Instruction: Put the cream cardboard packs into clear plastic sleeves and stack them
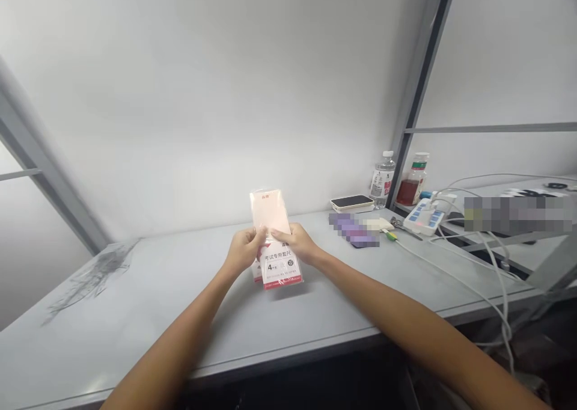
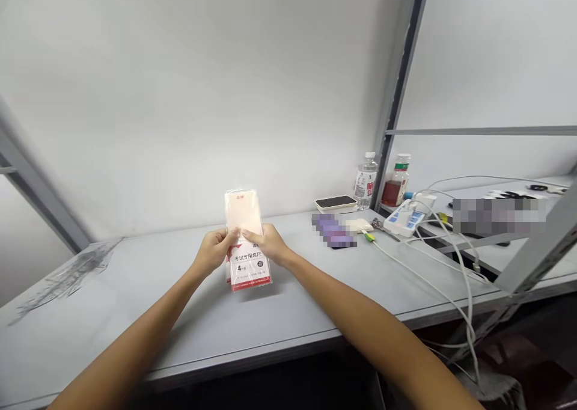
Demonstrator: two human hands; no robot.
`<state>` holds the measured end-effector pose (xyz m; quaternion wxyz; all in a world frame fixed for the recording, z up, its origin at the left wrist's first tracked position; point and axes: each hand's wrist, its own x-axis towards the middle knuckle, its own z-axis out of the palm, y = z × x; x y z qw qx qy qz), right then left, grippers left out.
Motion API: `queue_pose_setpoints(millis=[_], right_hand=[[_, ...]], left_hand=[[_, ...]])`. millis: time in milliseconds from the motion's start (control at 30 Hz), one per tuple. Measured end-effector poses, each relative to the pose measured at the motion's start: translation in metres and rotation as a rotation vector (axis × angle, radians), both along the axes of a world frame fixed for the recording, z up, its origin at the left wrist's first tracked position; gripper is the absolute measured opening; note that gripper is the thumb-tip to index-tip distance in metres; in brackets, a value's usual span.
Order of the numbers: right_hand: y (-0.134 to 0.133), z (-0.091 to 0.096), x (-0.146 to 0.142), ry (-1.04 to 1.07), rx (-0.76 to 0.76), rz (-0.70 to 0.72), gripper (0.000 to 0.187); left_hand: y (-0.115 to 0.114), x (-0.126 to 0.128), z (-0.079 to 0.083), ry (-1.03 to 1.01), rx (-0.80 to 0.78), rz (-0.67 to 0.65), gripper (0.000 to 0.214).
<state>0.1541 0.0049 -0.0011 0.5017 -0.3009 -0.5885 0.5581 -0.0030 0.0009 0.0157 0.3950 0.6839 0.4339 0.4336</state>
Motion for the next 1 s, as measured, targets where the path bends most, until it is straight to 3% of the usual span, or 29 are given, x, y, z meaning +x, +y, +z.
queue_pose_setpoints(millis=[200,433,700,867,1000], right_hand=[[0.002,-0.004,-0.002,0.046,-0.05,0.027,0.033],[0.0,-0.001,-0.001,0.047,-0.051,0.015,0.031],[-0.002,0.0,-0.002,0.028,-0.047,0.013,0.034],[0.005,-0.002,-0.003,-0.056,-0.129,-0.072,0.031],[0.017,-0.01,0.005,-0.391,-0.149,-0.098,0.028]], left_hand=[[0.002,-0.001,-0.001,-0.065,-0.012,0.008,0.035],[0.003,0.0,-0.003,-0.142,-0.103,-0.073,0.035],[0.006,-0.002,-0.005,-0.116,-0.106,-0.097,0.04],[0.01,-0.01,-0.003,0.111,-0.091,0.073,0.048],[0.021,-0.019,-0.011,0.414,-0.068,0.259,0.055]])
